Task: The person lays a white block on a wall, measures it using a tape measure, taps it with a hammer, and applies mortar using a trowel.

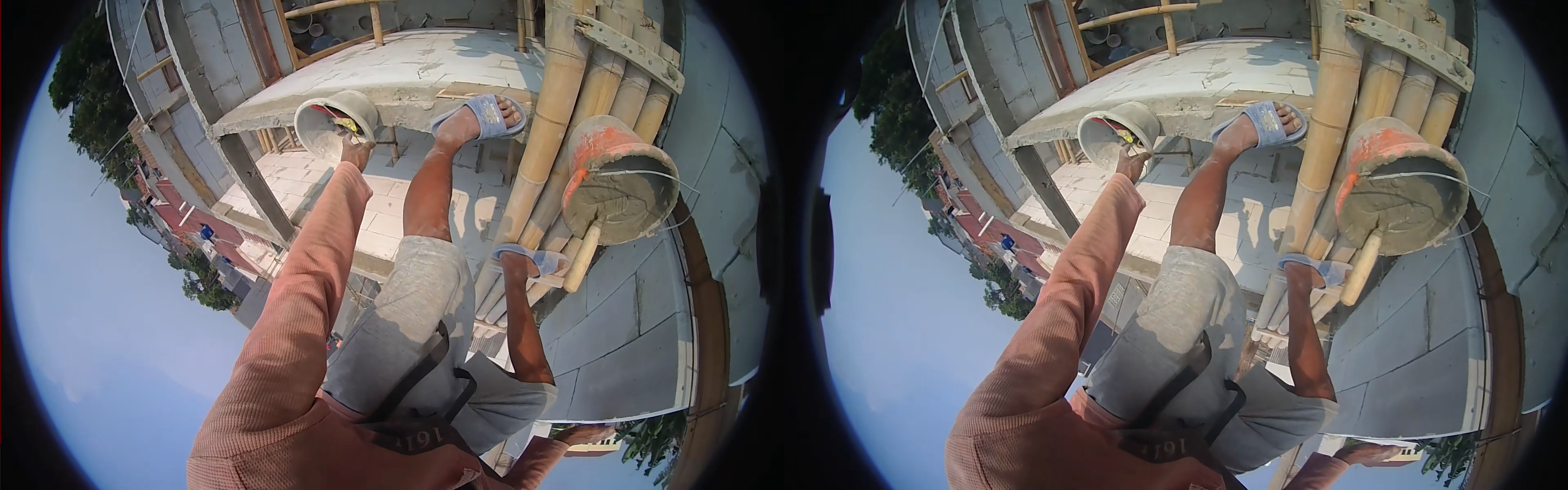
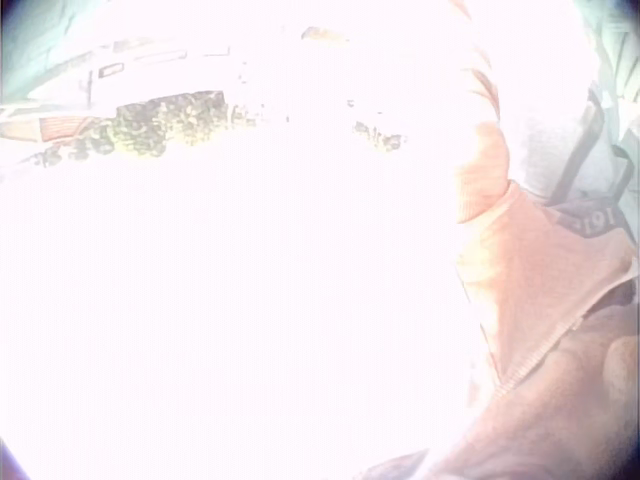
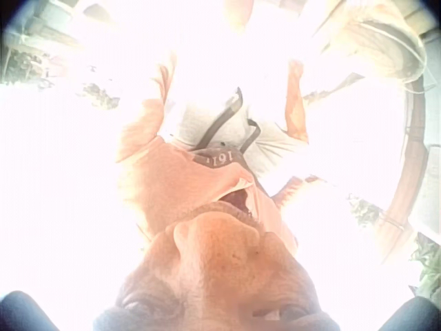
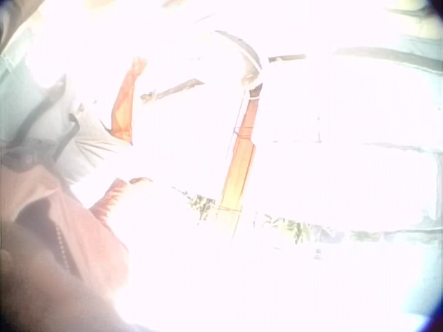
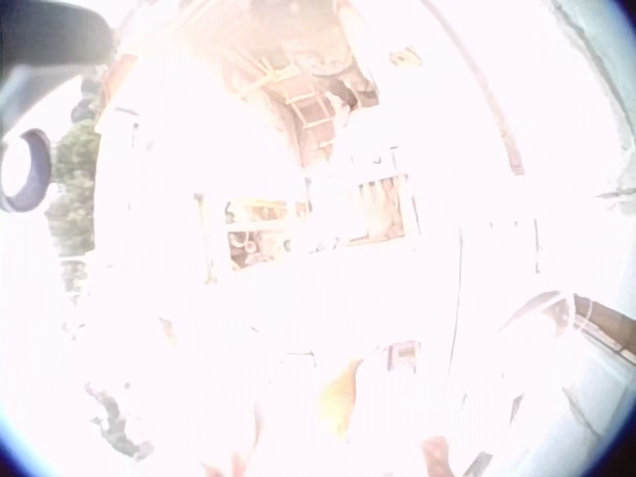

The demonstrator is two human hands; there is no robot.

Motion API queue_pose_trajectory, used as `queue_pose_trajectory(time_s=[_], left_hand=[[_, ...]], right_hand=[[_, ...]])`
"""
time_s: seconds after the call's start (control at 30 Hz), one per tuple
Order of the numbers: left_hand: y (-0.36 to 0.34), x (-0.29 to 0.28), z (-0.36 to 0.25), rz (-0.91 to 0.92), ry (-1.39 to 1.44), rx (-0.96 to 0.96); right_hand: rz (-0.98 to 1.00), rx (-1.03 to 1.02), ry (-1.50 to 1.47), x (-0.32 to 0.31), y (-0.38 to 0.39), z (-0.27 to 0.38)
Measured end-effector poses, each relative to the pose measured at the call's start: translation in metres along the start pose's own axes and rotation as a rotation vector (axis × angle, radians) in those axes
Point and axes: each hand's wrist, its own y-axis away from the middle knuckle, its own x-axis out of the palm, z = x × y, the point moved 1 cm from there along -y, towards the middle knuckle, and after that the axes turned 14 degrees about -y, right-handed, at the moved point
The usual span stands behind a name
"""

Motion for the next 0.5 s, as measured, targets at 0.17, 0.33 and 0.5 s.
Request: queue_pose_trajectory(time_s=[0.17,0.33,0.5], left_hand=[[-0.038,0.013,0.056,-0.017,0.087,-0.066],[-0.015,-0.012,0.075,-0.006,0.275,-0.174],[0.012,-0.092,0.075,-0.225,0.289,-0.11]], right_hand=[[0.113,0.167,-0.081,0.028,0.041,0.076],[0.237,0.131,-0.035,0.06,0.057,0.168],[0.346,0.015,-0.11,0.069,0.069,0.194]])
